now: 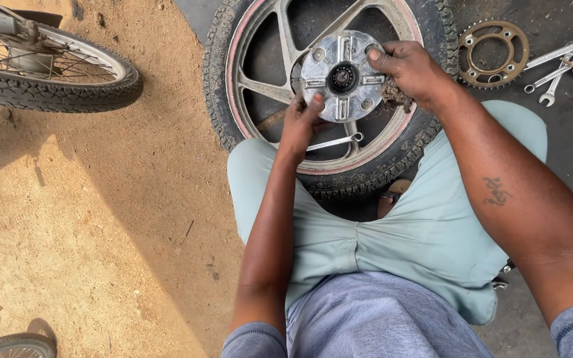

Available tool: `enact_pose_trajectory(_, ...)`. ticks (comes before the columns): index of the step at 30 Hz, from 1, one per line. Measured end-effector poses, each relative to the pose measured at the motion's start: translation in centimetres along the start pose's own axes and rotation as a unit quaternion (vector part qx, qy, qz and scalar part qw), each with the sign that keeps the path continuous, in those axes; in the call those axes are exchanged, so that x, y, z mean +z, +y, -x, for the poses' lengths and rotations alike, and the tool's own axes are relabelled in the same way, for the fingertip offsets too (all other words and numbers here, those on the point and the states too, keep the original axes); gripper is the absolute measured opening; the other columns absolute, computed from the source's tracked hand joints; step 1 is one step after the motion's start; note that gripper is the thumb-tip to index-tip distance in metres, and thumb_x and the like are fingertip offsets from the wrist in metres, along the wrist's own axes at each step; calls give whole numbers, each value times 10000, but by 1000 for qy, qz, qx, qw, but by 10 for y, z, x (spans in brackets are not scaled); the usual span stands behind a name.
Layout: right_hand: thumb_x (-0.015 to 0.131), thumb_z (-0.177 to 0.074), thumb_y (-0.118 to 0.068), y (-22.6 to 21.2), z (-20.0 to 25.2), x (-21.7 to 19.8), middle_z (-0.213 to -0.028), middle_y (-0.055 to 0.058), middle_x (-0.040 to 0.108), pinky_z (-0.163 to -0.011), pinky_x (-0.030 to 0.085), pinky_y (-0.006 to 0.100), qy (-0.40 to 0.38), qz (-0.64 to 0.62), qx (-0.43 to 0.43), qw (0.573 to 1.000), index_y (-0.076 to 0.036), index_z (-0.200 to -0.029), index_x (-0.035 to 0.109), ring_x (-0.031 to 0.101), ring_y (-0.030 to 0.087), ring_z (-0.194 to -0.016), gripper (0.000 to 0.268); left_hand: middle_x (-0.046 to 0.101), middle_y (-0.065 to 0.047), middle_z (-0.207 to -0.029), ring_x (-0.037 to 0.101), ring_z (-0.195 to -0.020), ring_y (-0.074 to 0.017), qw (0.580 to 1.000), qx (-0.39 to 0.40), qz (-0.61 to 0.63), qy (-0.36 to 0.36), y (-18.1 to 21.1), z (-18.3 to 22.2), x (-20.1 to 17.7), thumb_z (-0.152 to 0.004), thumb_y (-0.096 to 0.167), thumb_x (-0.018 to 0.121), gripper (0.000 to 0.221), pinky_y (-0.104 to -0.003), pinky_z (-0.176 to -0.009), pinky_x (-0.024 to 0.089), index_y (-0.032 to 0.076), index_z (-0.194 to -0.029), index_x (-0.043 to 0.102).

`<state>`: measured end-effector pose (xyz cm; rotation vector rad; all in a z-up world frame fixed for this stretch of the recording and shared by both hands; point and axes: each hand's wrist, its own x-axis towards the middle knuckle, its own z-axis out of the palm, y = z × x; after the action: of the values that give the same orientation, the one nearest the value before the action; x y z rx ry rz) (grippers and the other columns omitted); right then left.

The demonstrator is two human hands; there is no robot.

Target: Disassemble and clean the hub assembly of a motorcycle rear wheel.

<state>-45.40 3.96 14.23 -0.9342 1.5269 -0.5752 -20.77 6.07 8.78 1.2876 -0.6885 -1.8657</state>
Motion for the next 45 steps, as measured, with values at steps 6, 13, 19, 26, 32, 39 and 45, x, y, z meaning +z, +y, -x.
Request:
enact_pose_trajectory(6, 598, -948, -550, 11, -10, -6, -1302, 240, 659, -1084, 399, 618, 1, -30, 52, 998, -46, -1301, 645, 578, 319, -1316, 617, 718, -171, -1139, 747, -962, -236, 996, 31, 68, -45, 0, 8, 17, -902, 212, 777, 459, -396, -782, 662, -20, -1265, 616)
enact_pose_trajectory(13, 590, -959, -618, 17, -14, -26, -1130, 282, 698, -1065, 510, 636, 124, 50, 81, 988, -25, -1177, 688, 707, 353, -1110, 639, 736, -150, -1063, 725, -902, -202, 999, 26, -26, 34, 13, 12, 22, -902, 213, 791, 404, -358, -724, 595, -21, -1216, 694)
enact_pose_trajectory(19, 692, -976, -449, -5, 5, -35, -1072, 129, 722, -863, 634, 518, 119, -157, -6, 980, -100, -1258, 641, 767, 248, -1001, 452, 725, -144, -1145, 739, -1028, -242, 991, 8, 109, 78, -2, 3, 6, -915, 68, 706, 383, -427, -914, 652, 10, -1279, 600)
enact_pose_trajectory(26, 638, -948, -33, 39, -29, -39, -1081, 196, 732, -764, 633, 351, 59, -120, 31, 991, -27, -1283, 649, 777, 245, -925, 334, 712, -161, -1167, 731, -1039, -253, 990, 41, 129, 49, -8, 6, -5, -945, -26, 662, 337, -439, -921, 623, -31, -1273, 584)
enact_pose_trajectory(32, 713, -1020, -131, 26, -17, -40, -1060, 142, 745, -789, 624, 330, 119, -136, -104, 978, -44, -1209, 655, 768, 184, -1002, 216, 709, -141, -1176, 718, -1034, -240, 993, 58, 102, 30, -4, 2, -5, -973, -1, 672, 332, -417, -882, 625, -1, -1293, 581)
enact_pose_trajectory(39, 580, -992, -66, 47, -26, -60, -1007, 72, 672, -674, 649, 360, 102, -229, -124, 960, -70, -1110, 601, 756, 181, -868, 120, 694, -179, -1198, 702, -1118, -282, 943, -10, 330, 51, 2, -5, -4, -1002, 185, 613, 357, -403, -957, 575, -44, -1267, 543)
enact_pose_trajectory(45, 620, -1036, -230, -7, 17, -46, -951, 41, 751, -725, 646, 295, 107, -297, -124, 941, -55, -1131, 631, 798, 140, -870, 199, 644, -194, -1252, 671, -1156, -293, 934, -18, 344, 96, 5, -9, -19, -1016, 197, 608, 376, -411, -974, 574, -47, -1288, 519)
